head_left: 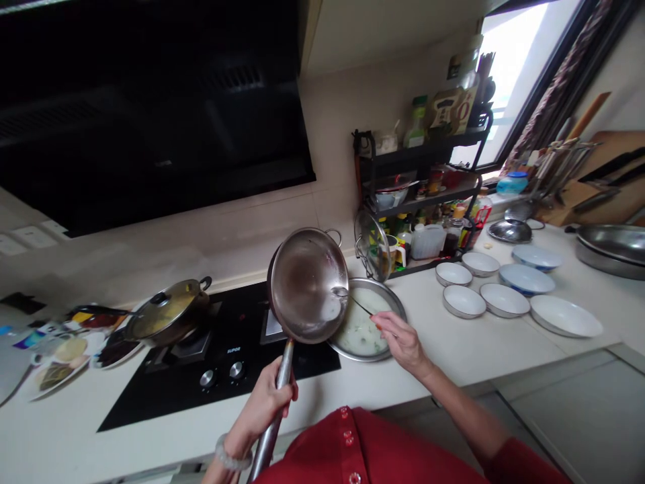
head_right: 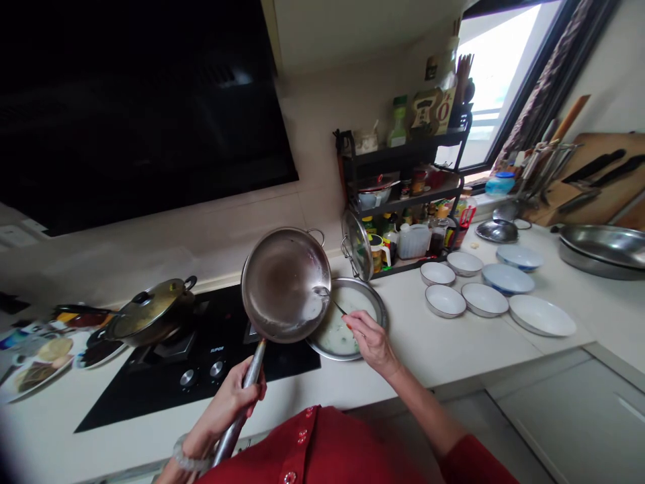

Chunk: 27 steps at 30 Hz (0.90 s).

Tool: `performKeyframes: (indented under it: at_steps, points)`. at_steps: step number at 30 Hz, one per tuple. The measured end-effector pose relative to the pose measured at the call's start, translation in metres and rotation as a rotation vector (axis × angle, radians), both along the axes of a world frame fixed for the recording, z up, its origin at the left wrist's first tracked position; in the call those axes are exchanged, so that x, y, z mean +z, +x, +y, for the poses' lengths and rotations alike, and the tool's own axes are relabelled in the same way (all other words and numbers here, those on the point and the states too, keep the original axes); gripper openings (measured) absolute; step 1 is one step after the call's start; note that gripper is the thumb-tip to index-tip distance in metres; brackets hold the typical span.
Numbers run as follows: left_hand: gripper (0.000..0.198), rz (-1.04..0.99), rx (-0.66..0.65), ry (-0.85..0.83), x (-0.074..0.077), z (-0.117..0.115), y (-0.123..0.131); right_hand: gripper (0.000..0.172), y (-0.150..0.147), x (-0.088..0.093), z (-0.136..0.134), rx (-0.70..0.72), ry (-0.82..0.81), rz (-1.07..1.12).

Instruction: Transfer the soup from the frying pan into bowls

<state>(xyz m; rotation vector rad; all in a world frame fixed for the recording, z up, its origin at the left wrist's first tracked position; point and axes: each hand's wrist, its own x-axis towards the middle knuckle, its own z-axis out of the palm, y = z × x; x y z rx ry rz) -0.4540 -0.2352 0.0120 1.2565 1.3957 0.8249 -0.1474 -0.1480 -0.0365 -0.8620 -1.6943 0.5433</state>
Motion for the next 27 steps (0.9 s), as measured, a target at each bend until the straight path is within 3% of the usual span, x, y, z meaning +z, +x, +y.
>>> performKeyframes:
  at_steps: [13,21,27]
  points:
    - [0.018,0.284,-0.056,0.101,0.023,0.005,0.012,0.036,0.004,-0.031,0.01,-0.037,0.289,-0.223]
    - [0.018,0.387,-0.117,0.097,0.044,0.004,0.015,0.042,0.016,-0.052,0.014,-0.215,0.157,-0.418]
    - [0.018,0.324,-0.088,0.079,0.041,0.002,0.023,0.05,0.019,-0.062,0.012,-0.294,0.165,-0.664]
